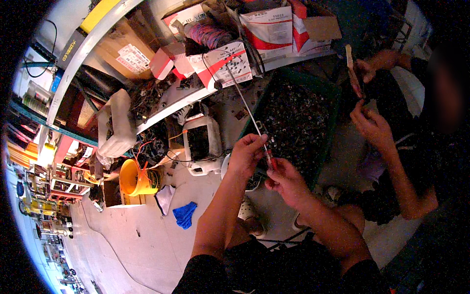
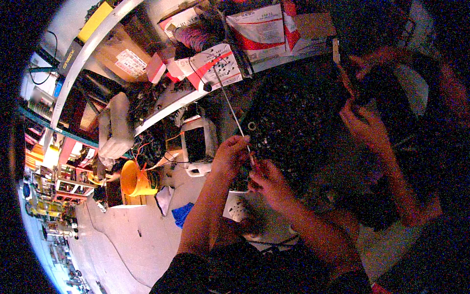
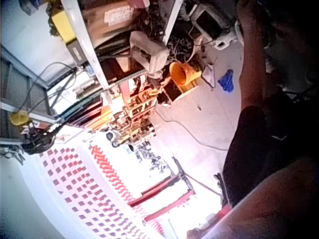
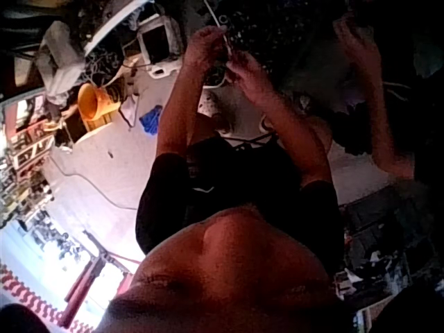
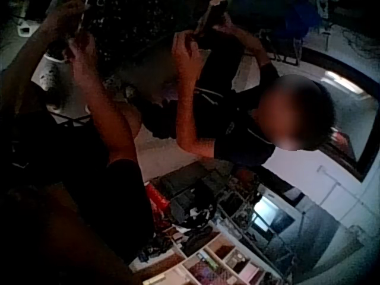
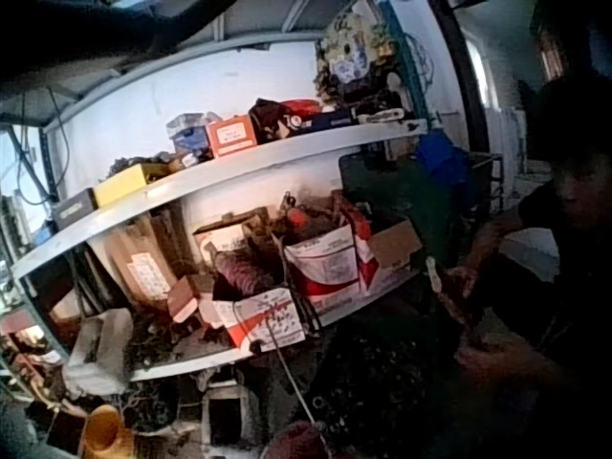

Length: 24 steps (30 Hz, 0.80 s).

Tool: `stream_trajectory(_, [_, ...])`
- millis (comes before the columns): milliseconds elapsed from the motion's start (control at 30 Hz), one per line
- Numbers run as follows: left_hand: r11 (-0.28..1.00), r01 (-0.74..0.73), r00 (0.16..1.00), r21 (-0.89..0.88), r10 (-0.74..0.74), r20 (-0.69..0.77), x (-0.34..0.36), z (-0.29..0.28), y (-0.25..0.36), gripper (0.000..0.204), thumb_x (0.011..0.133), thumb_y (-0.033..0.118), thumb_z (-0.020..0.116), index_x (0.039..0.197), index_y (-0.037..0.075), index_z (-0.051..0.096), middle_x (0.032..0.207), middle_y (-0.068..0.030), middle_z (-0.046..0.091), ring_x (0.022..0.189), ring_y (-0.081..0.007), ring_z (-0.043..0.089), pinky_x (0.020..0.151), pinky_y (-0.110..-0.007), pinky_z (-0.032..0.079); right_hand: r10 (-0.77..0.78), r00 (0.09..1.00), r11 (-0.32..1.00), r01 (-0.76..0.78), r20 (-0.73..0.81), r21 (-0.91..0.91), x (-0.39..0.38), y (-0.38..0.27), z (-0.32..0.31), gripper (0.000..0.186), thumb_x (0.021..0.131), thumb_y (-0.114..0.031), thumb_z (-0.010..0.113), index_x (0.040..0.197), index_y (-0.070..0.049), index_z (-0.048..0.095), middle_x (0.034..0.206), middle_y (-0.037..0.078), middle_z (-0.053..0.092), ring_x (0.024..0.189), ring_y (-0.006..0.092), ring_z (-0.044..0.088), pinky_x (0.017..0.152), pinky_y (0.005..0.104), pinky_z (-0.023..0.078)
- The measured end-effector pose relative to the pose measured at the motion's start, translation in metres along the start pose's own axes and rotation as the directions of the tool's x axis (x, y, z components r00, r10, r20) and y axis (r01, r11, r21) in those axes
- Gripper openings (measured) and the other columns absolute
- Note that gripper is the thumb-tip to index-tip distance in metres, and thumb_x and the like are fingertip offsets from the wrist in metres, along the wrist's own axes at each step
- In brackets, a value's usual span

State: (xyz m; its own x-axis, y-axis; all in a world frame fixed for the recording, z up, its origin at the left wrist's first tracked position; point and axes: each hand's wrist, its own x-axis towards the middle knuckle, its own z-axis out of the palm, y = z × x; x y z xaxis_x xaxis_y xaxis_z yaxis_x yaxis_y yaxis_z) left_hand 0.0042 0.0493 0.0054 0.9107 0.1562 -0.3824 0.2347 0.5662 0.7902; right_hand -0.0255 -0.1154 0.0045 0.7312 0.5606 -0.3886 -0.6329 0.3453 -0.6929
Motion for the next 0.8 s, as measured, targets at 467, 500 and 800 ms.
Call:
stream_trajectory(467, [0.998,0.041,0.976,-0.038,-0.032,0.216,-0.01,-0.001,0.008,0.018,0.094,0.018,0.055,0.097,0.001,0.061,0.084,-0.0046,0.063,0.06,-0.0079,0.046,0.052,-0.021,0.035,0.044,0.998,0.975,-0.052,0.042,0.216,0.002,-0.004,-0.004,0.03,0.097,-0.031,0.046,0.107,-0.005,0.059,0.088,0.005,0.062,0.073,0.0165,0.056,0.065,0.0328,0.046])
stream_trajectory(500, [0.999,0.034,0.983,-0.029,-0.028,0.183,-0.009,-0.002,0.007,0.016,0.093,0.018,0.057,0.093,0.003,0.061,0.082,-0.0041,0.063,0.059,-0.0079,0.047,0.051,-0.02,0.035,0.045,0.998,0.975,-0.052,0.036,0.215,0.002,-0.004,-0.004,0.029,0.097,-0.03,0.048,0.108,-0.006,0.057,0.09,0.005,0.061,0.073,0.0163,0.056,0.065,0.0323,0.045])
stream_trajectory(800, [0.999,0.006,0.999,0.034,-0.007,0.05,-0.006,0.002,0.004,0.015,0.089,0.02,0.064,0.078,0.01,0.057,0.064,0.0023,0.057,0.052,-0.0074,0.048,0.045,-0.02,0.034,-0.108,0.994,0.978,0.106,-0.002,-0.182,-0.005,-0.006,0.006,0.032,0.089,-0.011,0.06,0.117,-0.005,0.046,0.101,0.004,0.055,0.076,0.0155,0.056,0.068,0.0291,0.045])
